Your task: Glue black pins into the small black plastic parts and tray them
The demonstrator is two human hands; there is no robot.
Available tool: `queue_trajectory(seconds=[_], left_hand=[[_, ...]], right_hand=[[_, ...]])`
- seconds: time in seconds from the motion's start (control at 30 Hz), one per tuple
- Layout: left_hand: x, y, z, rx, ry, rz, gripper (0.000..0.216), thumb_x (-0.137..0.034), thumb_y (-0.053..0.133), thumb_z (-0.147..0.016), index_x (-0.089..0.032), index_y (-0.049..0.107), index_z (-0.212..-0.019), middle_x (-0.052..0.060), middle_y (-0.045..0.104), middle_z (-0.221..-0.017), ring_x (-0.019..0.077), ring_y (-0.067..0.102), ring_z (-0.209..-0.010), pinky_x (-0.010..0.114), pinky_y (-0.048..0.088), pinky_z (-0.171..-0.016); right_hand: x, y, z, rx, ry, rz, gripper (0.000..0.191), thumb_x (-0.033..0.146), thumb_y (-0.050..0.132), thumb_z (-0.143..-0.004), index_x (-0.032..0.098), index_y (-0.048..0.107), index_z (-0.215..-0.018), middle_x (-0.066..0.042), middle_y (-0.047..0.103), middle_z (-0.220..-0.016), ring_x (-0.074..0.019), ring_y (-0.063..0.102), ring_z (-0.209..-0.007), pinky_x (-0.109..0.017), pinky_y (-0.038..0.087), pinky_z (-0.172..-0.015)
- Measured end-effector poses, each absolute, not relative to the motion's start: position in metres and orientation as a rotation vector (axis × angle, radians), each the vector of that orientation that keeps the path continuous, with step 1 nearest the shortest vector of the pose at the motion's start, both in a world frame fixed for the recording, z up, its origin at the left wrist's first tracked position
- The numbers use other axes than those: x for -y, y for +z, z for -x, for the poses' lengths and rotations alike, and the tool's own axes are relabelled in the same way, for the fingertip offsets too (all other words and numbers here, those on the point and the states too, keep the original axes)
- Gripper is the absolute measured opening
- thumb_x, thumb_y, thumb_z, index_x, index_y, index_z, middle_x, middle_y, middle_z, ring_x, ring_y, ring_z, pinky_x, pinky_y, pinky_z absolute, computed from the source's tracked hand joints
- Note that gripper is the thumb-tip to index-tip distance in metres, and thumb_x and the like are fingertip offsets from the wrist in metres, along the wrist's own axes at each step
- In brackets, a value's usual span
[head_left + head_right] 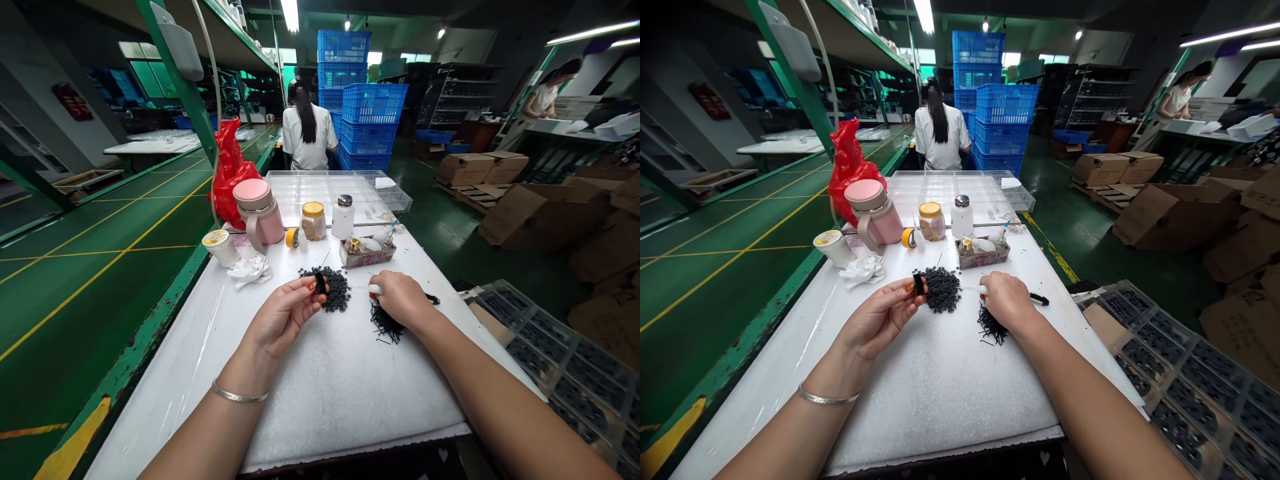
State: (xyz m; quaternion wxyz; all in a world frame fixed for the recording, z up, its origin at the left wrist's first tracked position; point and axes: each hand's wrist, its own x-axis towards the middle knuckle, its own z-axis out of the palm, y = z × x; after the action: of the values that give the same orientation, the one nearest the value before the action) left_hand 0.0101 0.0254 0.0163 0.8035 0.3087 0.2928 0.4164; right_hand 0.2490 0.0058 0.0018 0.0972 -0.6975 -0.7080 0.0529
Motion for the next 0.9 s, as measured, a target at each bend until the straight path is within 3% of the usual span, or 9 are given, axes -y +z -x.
queue_trajectory(seconds=[0.33,0.5,0.6,0.77,0.9], left_hand=[[-0.024,0.017,-0.011,-0.591,0.852,-0.669,0.028,0.001,0.069,-0.071,-0.006,0.067,-0.098,0.008,0.065,-0.089,0.0086,0.062,-0.068,0.012,0.055,-0.061],[-0.021,0.015,-0.017,-0.605,0.809,-0.665,0.029,0.001,0.069,-0.071,-0.007,0.067,-0.099,0.008,0.064,-0.086,0.0089,0.062,-0.066,0.014,0.055,-0.061],[-0.019,0.011,-0.021,-0.600,0.771,-0.672,0.028,-0.001,0.069,-0.072,-0.007,0.066,-0.099,0.008,0.063,-0.086,0.0099,0.062,-0.067,0.015,0.055,-0.062],[-0.016,0.006,-0.026,-0.579,0.710,-0.707,0.026,-0.003,0.068,-0.075,-0.007,0.065,-0.101,0.009,0.063,-0.086,0.0100,0.062,-0.068,0.017,0.056,-0.064],[-0.014,0.007,-0.028,-0.557,0.679,-0.716,0.025,-0.004,0.069,-0.075,-0.007,0.065,-0.100,0.009,0.063,-0.087,0.0101,0.062,-0.069,0.016,0.055,-0.065]], right_hand=[[-0.004,0.011,-0.258,1.911,0.193,1.867,0.010,0.015,0.050,-0.085,0.020,0.059,-0.086,-0.001,0.065,-0.087,-0.0175,0.059,-0.083,-0.026,0.038,-0.069],[0.005,0.019,-0.249,1.587,0.770,1.471,0.010,0.028,0.056,-0.085,0.019,0.061,-0.086,0.001,0.059,-0.073,-0.0118,0.054,-0.054,-0.025,0.042,-0.056],[0.014,0.026,-0.238,1.440,0.994,1.245,0.017,0.033,0.064,-0.082,0.017,0.060,-0.081,0.002,0.056,-0.067,-0.0109,0.055,-0.051,-0.024,0.043,-0.051],[0.026,0.037,-0.223,1.381,1.151,1.035,0.017,0.030,0.069,-0.079,0.016,0.061,-0.082,0.000,0.061,-0.072,-0.0097,0.058,-0.052,-0.021,0.046,-0.050],[0.031,0.034,-0.217,1.468,1.016,1.027,0.007,0.023,0.064,-0.083,0.017,0.064,-0.085,0.001,0.062,-0.072,-0.0091,0.058,-0.054,-0.020,0.046,-0.051]])
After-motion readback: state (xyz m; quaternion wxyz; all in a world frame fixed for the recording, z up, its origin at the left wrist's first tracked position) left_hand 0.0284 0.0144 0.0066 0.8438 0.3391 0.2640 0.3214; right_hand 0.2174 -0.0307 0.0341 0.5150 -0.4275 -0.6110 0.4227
